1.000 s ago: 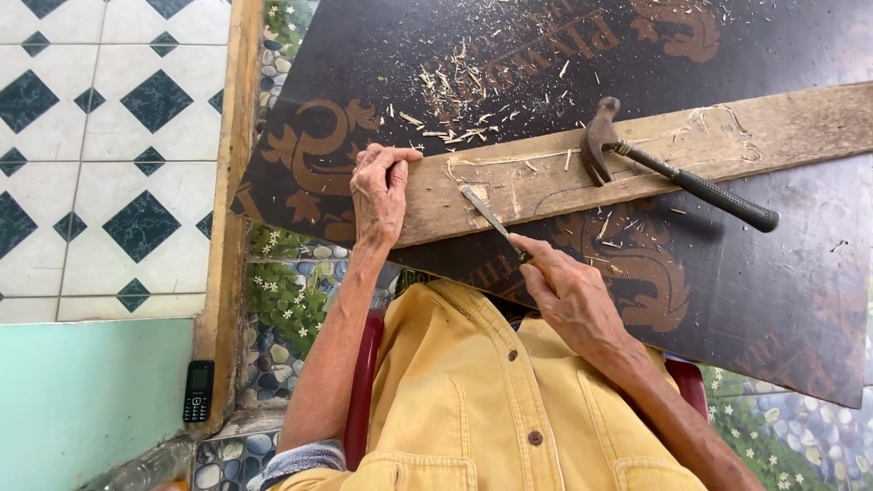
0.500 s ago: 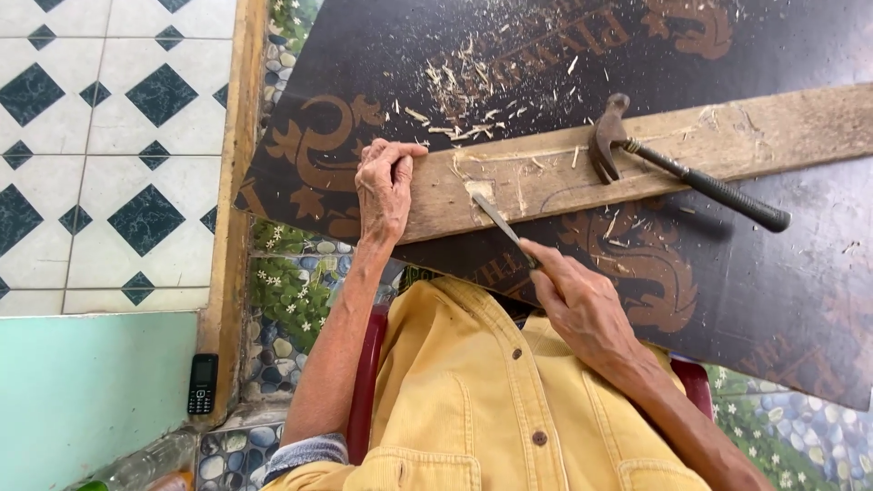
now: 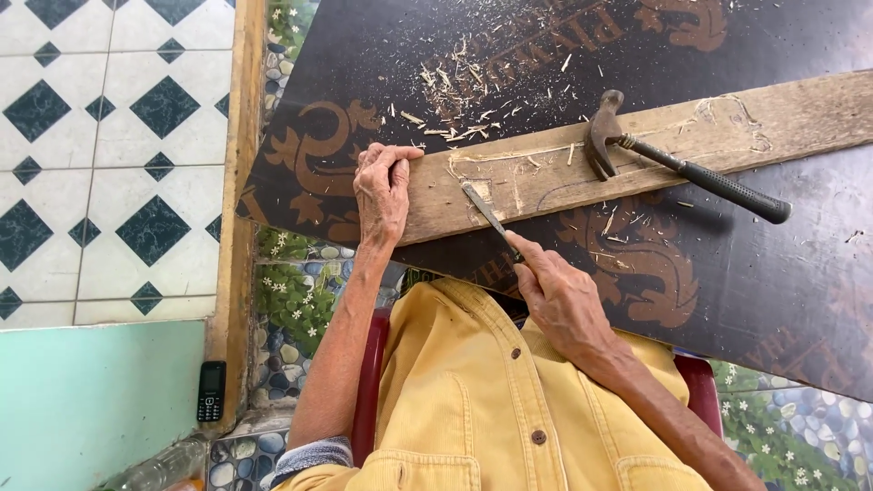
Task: Carving a design into a wooden plank using a chisel and a hammer
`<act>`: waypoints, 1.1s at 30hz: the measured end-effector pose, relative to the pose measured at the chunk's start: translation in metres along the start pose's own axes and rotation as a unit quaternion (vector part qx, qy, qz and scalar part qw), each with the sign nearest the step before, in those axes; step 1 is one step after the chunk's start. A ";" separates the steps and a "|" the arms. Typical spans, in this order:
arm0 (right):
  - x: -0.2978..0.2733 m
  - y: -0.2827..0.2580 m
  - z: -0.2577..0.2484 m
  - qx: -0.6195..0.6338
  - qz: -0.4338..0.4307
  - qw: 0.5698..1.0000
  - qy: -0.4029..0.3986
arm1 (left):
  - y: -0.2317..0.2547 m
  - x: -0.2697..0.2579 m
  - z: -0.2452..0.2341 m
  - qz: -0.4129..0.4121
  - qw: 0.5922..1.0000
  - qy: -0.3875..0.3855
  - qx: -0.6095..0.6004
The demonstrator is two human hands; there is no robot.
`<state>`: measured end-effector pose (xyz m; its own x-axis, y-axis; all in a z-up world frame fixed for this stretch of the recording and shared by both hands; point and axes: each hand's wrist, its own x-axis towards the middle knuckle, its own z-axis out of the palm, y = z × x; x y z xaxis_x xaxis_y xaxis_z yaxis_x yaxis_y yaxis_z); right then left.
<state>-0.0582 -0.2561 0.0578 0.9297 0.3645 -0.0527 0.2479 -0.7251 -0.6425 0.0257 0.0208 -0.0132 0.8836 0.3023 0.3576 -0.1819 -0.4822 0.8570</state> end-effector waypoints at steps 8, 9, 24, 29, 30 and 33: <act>0.003 -0.005 -0.016 -0.044 -0.011 0.999 -0.023 | -0.004 0.002 -0.001 -0.002 1.000 0.004 -0.007; 0.001 -0.005 -0.008 -0.042 -0.007 0.999 -0.027 | -0.006 -0.001 -0.001 -0.007 1.000 0.001 -0.006; 0.017 0.009 -0.012 0.408 0.100 0.907 -0.026 | -0.005 0.006 0.000 -0.006 1.000 0.002 -0.026; 0.010 0.017 -0.018 0.166 0.062 0.984 -0.007 | -0.005 0.003 -0.002 -0.008 1.000 -0.002 -0.018; 0.012 0.024 -0.013 0.166 0.062 0.984 -0.006 | -0.004 0.004 -0.002 -0.007 1.000 -0.002 -0.018; 0.013 0.029 -0.011 0.101 0.021 0.994 0.022 | 0.001 0.004 -0.003 -0.007 1.000 0.000 -0.015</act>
<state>-0.0357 -0.2786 0.0473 0.9501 0.3076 -0.0527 0.1526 -0.6050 -0.7815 0.0274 0.0243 -0.0101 0.8858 0.3096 0.3458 -0.1821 -0.4534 0.8725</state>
